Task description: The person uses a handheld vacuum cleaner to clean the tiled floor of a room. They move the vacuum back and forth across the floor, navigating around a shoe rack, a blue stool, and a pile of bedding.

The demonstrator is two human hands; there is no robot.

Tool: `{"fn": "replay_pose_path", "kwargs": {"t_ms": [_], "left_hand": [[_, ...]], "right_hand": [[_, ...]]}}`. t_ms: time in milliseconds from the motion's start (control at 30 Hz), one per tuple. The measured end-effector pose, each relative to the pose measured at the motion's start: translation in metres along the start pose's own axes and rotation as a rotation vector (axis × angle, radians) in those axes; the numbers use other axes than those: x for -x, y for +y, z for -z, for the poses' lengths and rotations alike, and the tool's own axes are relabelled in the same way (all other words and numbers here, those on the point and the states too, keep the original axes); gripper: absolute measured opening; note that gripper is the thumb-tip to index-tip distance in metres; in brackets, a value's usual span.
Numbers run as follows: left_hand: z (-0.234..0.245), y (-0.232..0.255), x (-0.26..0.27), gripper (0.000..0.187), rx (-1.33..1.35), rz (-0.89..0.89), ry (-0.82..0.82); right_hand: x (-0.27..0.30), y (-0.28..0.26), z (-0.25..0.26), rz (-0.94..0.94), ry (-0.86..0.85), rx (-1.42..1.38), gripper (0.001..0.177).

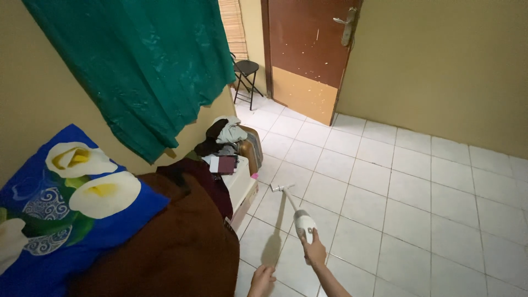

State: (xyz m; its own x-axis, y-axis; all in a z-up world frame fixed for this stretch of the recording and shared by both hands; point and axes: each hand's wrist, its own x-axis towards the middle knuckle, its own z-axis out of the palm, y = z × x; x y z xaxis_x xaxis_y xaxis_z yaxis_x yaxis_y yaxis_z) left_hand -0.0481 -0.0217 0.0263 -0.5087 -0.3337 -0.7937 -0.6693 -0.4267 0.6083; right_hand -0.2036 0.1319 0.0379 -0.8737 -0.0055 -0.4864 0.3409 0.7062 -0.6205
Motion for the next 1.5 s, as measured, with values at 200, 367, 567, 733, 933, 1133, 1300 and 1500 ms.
{"fn": "replay_pose_path", "kwargs": {"t_ms": [200, 367, 567, 733, 933, 1133, 1300, 1500], "left_hand": [[-0.011, 0.0, -0.01, 0.044, -0.005, 0.064, 0.029], [-0.004, 0.007, -0.001, 0.029, -0.064, -0.015, -0.024], [-0.002, -0.003, -0.009, 0.039, -0.087, 0.027, -0.084], [0.003, -0.041, -0.009, 0.047, -0.166, -0.12, -0.116], [0.023, -0.079, 0.005, 0.043, -0.293, -0.189, -0.112], [0.06, -0.106, 0.063, 0.04, -0.313, -0.104, -0.149], [0.076, -0.128, 0.095, 0.046, -0.366, -0.066, -0.21], [0.1, -0.126, 0.104, 0.044, -0.326, -0.015, -0.198]], "right_hand": [[-0.014, -0.034, 0.012, 0.0, -0.017, -0.042, 0.076], [-0.018, -0.019, 0.013, 0.008, -0.01, -0.01, 0.075], [0.005, 0.026, 0.009, 0.049, 0.094, 0.053, 0.08], [0.048, 0.064, 0.008, -0.005, 0.092, 0.024, 0.081], [0.143, 0.087, 0.018, -0.117, 0.121, -0.013, 0.082], [0.239, 0.11, 0.012, -0.23, 0.088, -0.014, 0.086], [0.286, 0.135, 0.007, -0.288, 0.069, -0.038, 0.081], [0.324, 0.099, 0.014, -0.351, 0.032, -0.084, 0.081]]}}
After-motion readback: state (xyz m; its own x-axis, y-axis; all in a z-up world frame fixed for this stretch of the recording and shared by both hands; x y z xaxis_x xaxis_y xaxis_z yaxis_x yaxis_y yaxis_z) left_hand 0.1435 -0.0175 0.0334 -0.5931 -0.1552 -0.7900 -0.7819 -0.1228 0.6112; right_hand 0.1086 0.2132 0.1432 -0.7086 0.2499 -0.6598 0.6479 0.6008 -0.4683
